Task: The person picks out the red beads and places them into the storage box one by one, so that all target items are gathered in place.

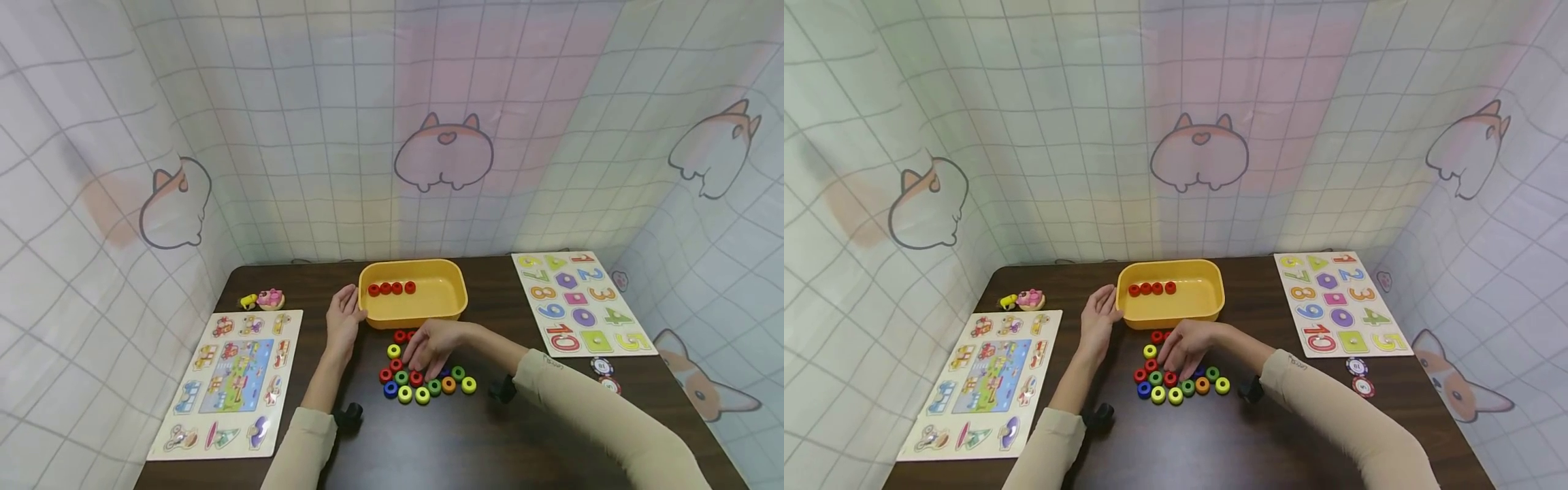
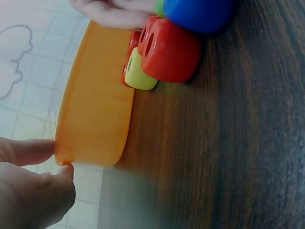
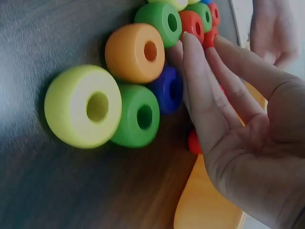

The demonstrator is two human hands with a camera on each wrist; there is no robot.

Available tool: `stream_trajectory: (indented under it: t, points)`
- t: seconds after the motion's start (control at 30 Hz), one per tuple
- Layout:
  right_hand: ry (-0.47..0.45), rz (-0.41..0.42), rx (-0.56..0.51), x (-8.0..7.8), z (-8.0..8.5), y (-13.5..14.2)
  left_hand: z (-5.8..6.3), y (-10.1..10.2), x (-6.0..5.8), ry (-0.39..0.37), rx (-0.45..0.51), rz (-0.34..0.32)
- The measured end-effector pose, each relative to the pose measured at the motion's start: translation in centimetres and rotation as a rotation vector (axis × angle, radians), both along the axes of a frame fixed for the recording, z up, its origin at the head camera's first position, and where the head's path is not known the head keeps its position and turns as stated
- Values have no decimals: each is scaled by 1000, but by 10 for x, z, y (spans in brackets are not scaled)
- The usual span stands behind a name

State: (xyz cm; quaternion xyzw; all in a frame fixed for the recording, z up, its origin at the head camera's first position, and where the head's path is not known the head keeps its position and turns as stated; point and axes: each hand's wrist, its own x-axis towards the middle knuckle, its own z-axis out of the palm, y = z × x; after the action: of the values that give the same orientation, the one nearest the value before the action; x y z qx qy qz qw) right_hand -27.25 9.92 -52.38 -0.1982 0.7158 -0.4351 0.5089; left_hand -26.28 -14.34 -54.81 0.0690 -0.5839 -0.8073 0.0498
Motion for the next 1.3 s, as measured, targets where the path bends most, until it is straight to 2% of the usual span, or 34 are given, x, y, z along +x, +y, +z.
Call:
stream_trajectory:
  t: [0.1,0.23,0.3,0.43,0.53,0.7,0.83,0.93,1.1,1.3]
  points:
    - [18,-7,13,3,-4,-2,0,2,0,6,-15,18]
    - [19,-44,23,9,-9,-5,-10,3,-4,12,-23,35]
    - [11,-62,20,11,-11,-6,-10,3,-4,10,-26,30]
    - [-2,-73,6,9,-7,-5,-10,2,-5,1,-31,42]
    - [-22,-93,-12,1,1,-1,-12,2,-6,1,-32,52]
    - [-50,-149,-47,-27,27,9,-15,3,-7,4,-32,53]
    - [-28,-214,-76,-61,50,15,-17,2,-7,4,-33,62]
    - [-13,-286,-65,-88,58,16,-17,0,-7,-1,-33,71]
    - [-29,-387,-11,-122,50,14,-15,-2,-5,7,-36,67]
    - [18,-469,69,-141,29,11,-12,1,-4,12,-38,44]
